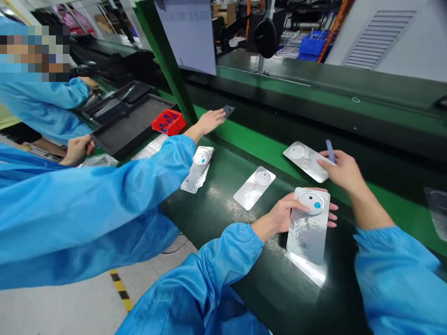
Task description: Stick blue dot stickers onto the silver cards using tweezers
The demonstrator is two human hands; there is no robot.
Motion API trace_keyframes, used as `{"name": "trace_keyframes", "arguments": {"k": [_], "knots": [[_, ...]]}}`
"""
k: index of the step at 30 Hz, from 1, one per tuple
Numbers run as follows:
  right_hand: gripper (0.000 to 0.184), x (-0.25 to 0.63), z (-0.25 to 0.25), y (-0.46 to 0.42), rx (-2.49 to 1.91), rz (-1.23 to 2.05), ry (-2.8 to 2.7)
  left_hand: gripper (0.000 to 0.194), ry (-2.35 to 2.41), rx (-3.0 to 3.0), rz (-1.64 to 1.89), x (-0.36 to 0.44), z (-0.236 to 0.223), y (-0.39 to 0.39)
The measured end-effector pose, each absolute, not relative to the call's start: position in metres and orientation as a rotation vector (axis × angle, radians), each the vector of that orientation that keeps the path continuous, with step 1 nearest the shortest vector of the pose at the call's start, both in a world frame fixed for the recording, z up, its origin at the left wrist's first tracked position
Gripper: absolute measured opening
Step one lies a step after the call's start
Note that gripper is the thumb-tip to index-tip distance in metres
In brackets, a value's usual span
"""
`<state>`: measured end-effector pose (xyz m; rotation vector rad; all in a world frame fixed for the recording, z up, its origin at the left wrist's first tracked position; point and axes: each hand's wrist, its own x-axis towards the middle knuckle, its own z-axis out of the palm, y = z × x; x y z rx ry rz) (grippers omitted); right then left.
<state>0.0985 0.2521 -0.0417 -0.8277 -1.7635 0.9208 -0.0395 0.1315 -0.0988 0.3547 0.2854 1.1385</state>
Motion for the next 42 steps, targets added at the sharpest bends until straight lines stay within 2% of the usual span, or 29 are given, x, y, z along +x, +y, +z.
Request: {"name": "trace_keyframes", "arguments": {"k": [3,5,8,13,16,19,22,27,42], "knots": [[0.025,0.169,-0.056,0.231,-1.241,0.928,-1.741,0.079,0.247,0.338,1.122,-0.036,-0.098,0.128],[0.042,0.217,-0.071,0.205,-1.523,0.987,-1.732,0.081,0.259,0.345,1.088,-0.03,-0.099,0.126],[0.065,0.271,-0.088,0.164,-1.695,1.005,-1.746,0.074,0.33,0.387,1.003,-0.019,-0.101,0.119],[0.072,0.293,-0.087,0.115,-1.681,0.414,-1.763,0.058,0.449,0.476,0.895,0.002,-0.099,0.1],[0.056,0.279,-0.082,0.091,-1.621,0.263,-1.546,0.058,0.496,0.491,0.847,0.012,-0.099,0.09],[0.043,0.259,-0.087,0.073,-1.379,0.542,-1.24,0.06,0.498,0.469,0.826,0.019,-0.1,0.082],[0.029,0.244,-0.096,0.064,-1.136,0.871,-1.192,0.062,0.505,0.446,0.863,0.023,-0.102,0.078],[0.01,0.232,-0.101,0.061,-1.065,0.851,-1.328,0.065,0.561,0.44,0.843,0.023,-0.105,0.077],[0.004,0.237,-0.095,0.055,-0.975,0.939,-1.382,0.059,0.549,0.437,0.821,0.024,-0.102,0.078]]}}
